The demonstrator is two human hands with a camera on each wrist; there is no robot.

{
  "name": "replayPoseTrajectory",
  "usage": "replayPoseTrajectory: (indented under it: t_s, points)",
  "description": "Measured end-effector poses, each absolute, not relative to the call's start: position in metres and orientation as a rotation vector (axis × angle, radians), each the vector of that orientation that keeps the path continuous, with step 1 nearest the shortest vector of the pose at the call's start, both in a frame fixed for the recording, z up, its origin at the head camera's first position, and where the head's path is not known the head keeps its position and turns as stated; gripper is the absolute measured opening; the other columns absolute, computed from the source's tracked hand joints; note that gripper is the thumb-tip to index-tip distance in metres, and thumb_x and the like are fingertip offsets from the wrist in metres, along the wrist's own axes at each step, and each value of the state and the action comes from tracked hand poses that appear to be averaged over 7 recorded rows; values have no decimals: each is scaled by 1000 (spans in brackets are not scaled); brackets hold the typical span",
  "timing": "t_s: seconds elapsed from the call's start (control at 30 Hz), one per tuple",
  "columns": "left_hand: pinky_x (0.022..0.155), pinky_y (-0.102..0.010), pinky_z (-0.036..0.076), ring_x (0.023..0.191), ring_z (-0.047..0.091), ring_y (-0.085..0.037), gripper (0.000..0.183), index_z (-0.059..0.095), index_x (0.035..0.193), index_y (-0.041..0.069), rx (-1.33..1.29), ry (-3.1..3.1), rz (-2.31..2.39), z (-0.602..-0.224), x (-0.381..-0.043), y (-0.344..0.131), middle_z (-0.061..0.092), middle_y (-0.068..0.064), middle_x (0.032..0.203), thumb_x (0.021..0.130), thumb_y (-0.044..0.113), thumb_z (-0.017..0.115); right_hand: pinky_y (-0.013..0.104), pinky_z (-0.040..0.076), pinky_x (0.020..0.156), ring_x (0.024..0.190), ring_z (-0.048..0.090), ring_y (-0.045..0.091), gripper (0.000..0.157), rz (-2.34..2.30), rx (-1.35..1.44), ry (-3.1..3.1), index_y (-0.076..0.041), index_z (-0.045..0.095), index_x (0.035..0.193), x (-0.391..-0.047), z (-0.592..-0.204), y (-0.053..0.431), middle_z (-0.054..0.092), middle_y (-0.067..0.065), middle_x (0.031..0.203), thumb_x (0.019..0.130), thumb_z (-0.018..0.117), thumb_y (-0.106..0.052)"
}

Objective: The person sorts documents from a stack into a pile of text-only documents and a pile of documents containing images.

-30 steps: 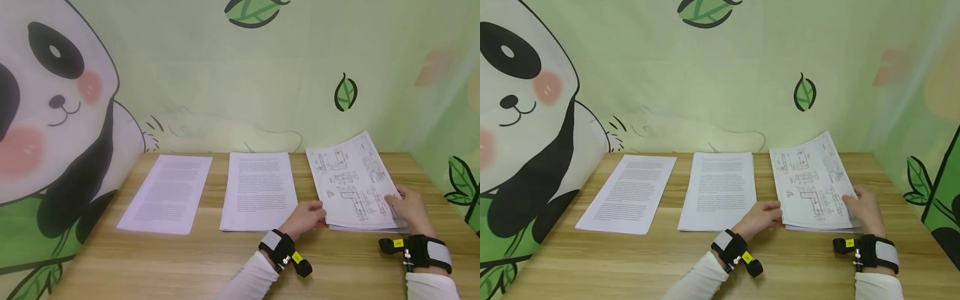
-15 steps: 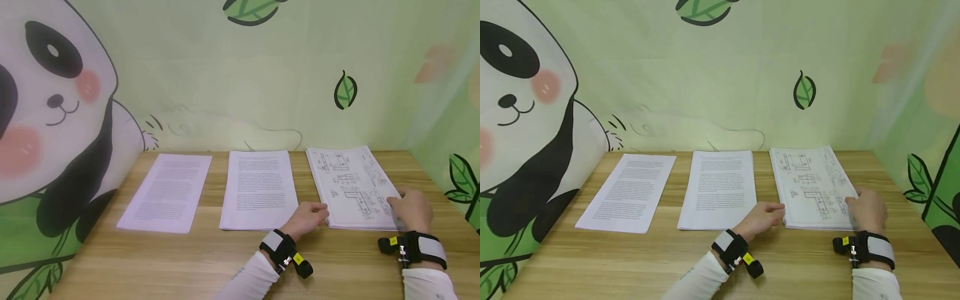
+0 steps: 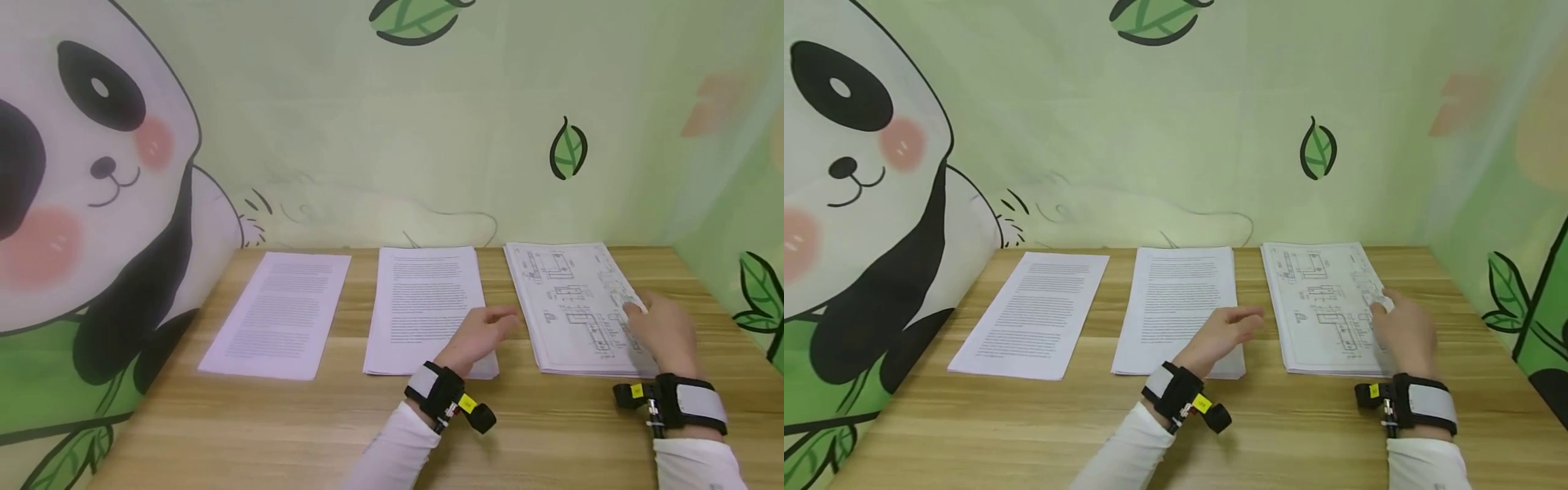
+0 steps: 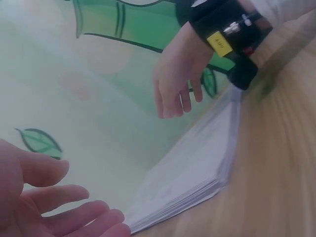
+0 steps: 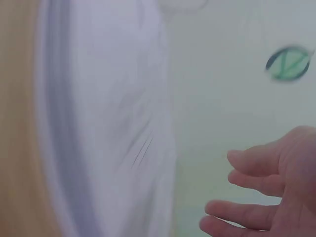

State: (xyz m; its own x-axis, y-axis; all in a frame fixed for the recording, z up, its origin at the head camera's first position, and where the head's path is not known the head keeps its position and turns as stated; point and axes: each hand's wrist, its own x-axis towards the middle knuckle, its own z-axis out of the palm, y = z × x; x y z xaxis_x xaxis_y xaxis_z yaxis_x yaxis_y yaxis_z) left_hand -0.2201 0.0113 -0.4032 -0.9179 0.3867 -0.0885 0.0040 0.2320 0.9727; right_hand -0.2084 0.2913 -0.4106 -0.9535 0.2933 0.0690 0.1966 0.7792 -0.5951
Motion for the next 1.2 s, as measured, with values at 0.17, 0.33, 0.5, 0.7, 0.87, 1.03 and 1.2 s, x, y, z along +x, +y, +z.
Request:
replayPoseTrajectory:
  t_s: [0.17,0.33,0.5,0.7,0.87,1.03,1.2]
  points:
    - [103,-41,43,118,56,-20,37,59,127,17,398,2287,1784,-386,-226,-15,61,-3,130,93,30,52,61,42,76,109,46,57,52,858,-206,-2724,8,44,134,-211,-391,254,48,42,125,97,43,-29]
    - [107,-39,40,124,51,-14,38,56,131,16,391,2355,1880,-373,-234,-57,58,1,134,95,28,50,58,44,73,106,53,53,48,843,-56,-2641,5,48,131,-213,-375,217,53,39,122,96,46,-27]
    - [106,-41,42,121,53,-19,37,55,131,12,334,2395,2000,-363,-240,-101,57,-4,134,96,24,49,50,46,63,95,59,48,44,861,66,-2593,4,51,130,-210,-364,182,56,36,121,95,48,-24]
    - [107,-42,40,121,54,-22,37,55,130,12,270,2479,2029,-350,-241,-145,58,-6,132,96,24,49,54,49,73,105,57,48,43,905,143,-2572,2,51,131,-209,-353,143,57,33,123,95,49,-21]
    - [108,-43,40,123,52,-22,39,54,131,13,253,2580,1977,-347,-240,-183,56,-6,134,96,29,48,56,48,82,113,54,45,44,1029,197,-2577,1,49,132,-216,-352,112,56,31,126,95,50,-22]
    - [109,-44,38,127,49,-23,44,50,135,14,165,2629,1942,-348,-240,-218,52,-6,139,96,33,49,51,53,75,111,57,43,45,1109,202,-2557,-3,49,134,-221,-356,80,57,29,126,94,51,-22]
    - [110,-45,37,130,45,-24,47,47,137,15,10,2703,1839,-353,-237,-254,47,-6,144,95,36,48,54,52,85,111,59,40,44,1171,205,-2555,-5,51,133,-221,-358,44,57,25,129,92,53,-23]
